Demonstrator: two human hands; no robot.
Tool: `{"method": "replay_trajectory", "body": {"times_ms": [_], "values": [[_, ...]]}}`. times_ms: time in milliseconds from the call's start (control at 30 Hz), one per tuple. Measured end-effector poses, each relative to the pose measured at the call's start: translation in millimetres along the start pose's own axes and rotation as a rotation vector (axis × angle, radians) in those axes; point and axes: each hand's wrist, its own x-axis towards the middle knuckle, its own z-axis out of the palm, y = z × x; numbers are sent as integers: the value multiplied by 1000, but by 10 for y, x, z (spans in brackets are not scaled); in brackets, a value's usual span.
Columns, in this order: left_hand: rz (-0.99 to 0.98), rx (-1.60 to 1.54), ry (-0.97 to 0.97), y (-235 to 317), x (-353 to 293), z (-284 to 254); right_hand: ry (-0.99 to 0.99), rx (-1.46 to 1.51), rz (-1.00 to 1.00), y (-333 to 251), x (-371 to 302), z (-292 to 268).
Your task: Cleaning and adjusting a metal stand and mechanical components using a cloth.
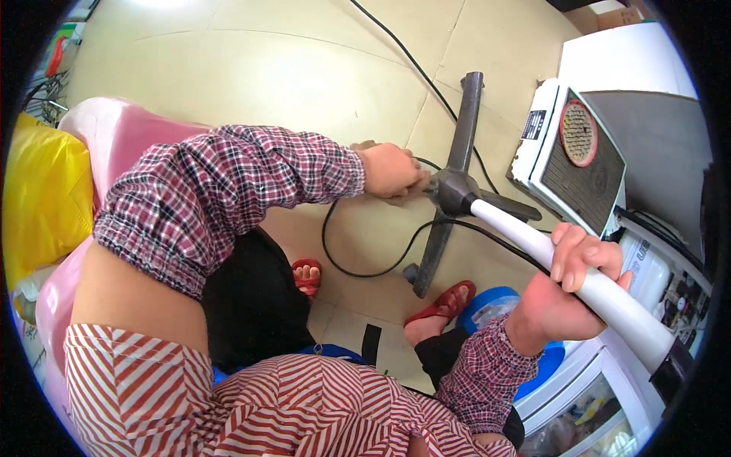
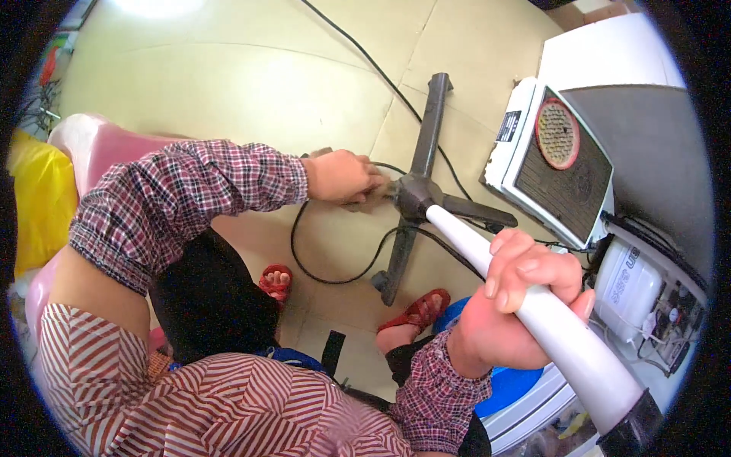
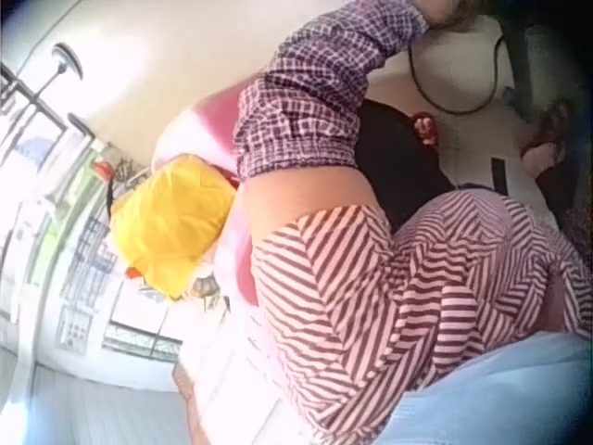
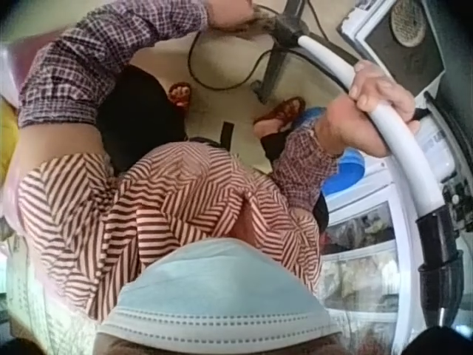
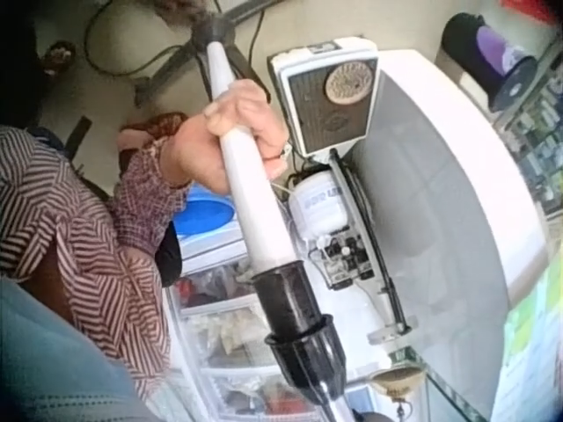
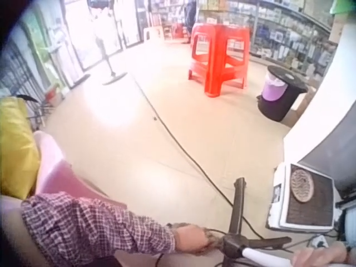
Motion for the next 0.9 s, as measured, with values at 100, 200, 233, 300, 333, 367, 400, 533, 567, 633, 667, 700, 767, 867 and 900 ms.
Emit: {"method": "replay_trajectory", "body": {"times_ms": [100,200,233,300,333,367,400,533,567,633,667,700,767,867,900], "values": [[-58,31,-97,-164,-373,0,-3,4,20,1,-1,54],[-116,95,-150,-363,-775,46,-8,-5,12,-9,-12,40],[-149,123,-191,-389,-877,27,-6,0,11,-10,-14,22],[-211,88,-250,-422,-1056,-75,-29,2,1,-4,-26,5],[-274,47,-307,-445,-1171,-98,-26,8,2,-13,-31,22],[-276,50,-313,-500,-1321,-42,-2,25,43,-34,-29,49],[-237,151,-367,-592,-1509,68,14,50,79,-65,-9,78],[-472,13,-431,-410,-1432,-136,6,61,79,0,16,27],[-435,121,-364,-374,-1366,-163,-9,33,45,28,16,-24],[-443,124,-168,-444,-1238,-257,-29,8,1,17,64,-27],[-445,119,30,-466,-1173,-269,-29,13,0,20,72,-16],[-440,114,30,-435,-1077,-281,-31,12,4,26,74,-20],[-250,45,238,-333,-856,-338,-33,6,9,35,84,-20],[-66,8,347,-155,-420,-144,1,-15,-12,58,102,15],[-65,5,350,-155,-311,-103,-9,-4,-3,55,111,24]]}}
